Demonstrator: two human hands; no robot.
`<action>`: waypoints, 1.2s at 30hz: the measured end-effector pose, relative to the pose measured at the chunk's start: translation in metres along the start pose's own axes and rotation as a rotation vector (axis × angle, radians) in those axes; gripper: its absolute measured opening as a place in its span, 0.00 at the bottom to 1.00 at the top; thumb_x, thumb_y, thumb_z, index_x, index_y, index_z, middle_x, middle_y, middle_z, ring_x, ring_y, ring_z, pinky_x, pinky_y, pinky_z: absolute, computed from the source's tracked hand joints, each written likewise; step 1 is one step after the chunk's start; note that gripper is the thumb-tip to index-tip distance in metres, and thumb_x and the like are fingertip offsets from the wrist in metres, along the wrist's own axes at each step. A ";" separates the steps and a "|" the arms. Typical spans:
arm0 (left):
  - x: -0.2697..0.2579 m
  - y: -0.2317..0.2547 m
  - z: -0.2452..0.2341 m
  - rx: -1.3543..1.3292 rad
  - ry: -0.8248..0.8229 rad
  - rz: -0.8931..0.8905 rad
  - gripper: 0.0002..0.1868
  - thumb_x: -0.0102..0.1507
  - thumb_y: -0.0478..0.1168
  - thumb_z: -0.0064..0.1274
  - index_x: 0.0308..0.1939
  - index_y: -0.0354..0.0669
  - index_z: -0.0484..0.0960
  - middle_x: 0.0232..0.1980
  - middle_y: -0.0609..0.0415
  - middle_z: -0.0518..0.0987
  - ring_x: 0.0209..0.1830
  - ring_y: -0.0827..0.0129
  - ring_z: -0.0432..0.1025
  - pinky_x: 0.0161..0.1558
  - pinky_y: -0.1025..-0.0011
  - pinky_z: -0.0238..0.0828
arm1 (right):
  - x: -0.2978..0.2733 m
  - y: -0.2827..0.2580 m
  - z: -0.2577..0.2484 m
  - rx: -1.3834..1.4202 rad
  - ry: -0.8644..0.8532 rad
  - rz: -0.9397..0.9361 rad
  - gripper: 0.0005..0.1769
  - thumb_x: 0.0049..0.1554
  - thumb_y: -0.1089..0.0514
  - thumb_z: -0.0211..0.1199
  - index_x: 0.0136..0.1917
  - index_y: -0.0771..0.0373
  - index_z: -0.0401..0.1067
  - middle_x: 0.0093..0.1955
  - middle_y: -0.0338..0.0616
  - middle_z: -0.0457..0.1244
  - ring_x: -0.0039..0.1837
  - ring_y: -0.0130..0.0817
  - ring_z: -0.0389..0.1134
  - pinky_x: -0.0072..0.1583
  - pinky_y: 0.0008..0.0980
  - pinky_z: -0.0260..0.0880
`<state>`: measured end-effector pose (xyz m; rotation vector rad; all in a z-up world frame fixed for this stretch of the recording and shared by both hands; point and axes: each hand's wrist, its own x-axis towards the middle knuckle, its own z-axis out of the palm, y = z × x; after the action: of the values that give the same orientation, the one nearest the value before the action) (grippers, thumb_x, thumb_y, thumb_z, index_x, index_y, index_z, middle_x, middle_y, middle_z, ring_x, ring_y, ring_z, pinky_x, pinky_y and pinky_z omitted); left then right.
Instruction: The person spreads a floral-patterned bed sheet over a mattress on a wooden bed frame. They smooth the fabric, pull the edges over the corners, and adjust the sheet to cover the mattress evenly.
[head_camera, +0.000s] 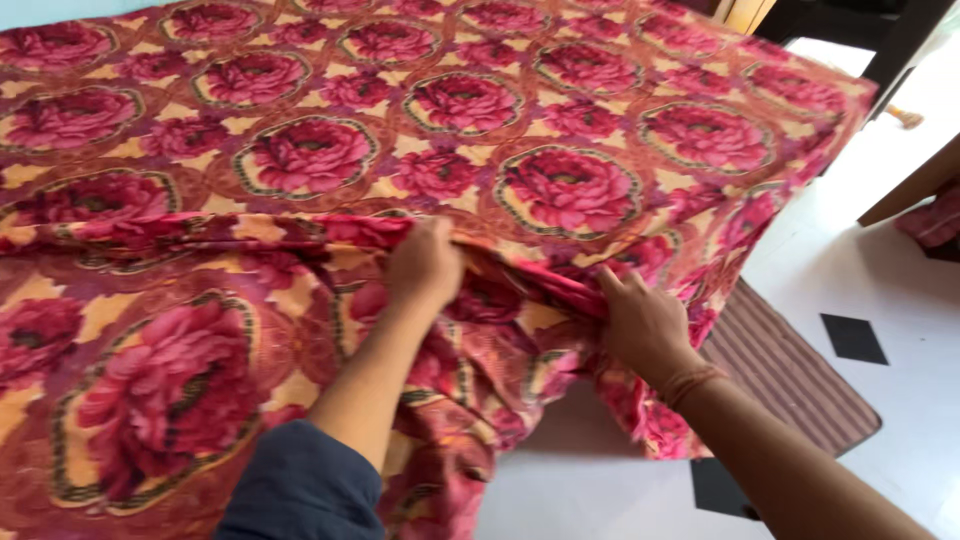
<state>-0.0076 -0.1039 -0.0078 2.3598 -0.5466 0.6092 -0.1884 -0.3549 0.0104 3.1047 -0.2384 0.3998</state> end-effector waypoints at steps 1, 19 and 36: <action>0.002 -0.006 0.005 -0.041 0.111 -0.031 0.14 0.59 0.36 0.45 0.47 0.37 0.79 0.47 0.35 0.80 0.46 0.38 0.75 0.46 0.46 0.71 | -0.006 0.021 0.009 -0.052 -0.033 0.034 0.24 0.55 0.55 0.61 0.65 0.51 0.67 0.53 0.49 0.69 0.49 0.52 0.73 0.45 0.48 0.74; 0.015 0.045 -0.030 0.237 -0.021 -0.157 0.14 0.60 0.49 0.61 0.43 0.47 0.88 0.57 0.38 0.71 0.41 0.44 0.76 0.40 0.52 0.74 | 0.103 0.216 -0.033 1.074 0.329 0.755 0.22 0.68 0.56 0.44 0.70 0.69 0.61 0.54 0.71 0.65 0.53 0.67 0.67 0.51 0.59 0.66; 0.271 -0.055 -0.065 0.049 0.462 -0.184 0.15 0.68 0.40 0.51 0.53 0.31 0.72 0.57 0.33 0.74 0.57 0.36 0.70 0.57 0.46 0.67 | 0.389 0.217 -0.098 1.704 0.481 -0.322 0.49 0.59 0.79 0.40 0.86 0.45 0.42 0.86 0.63 0.49 0.66 0.35 0.66 0.62 0.30 0.74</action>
<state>0.2207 -0.0827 0.1591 2.1780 -0.1076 1.0487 0.1265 -0.6253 0.1997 3.9324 1.2202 2.2452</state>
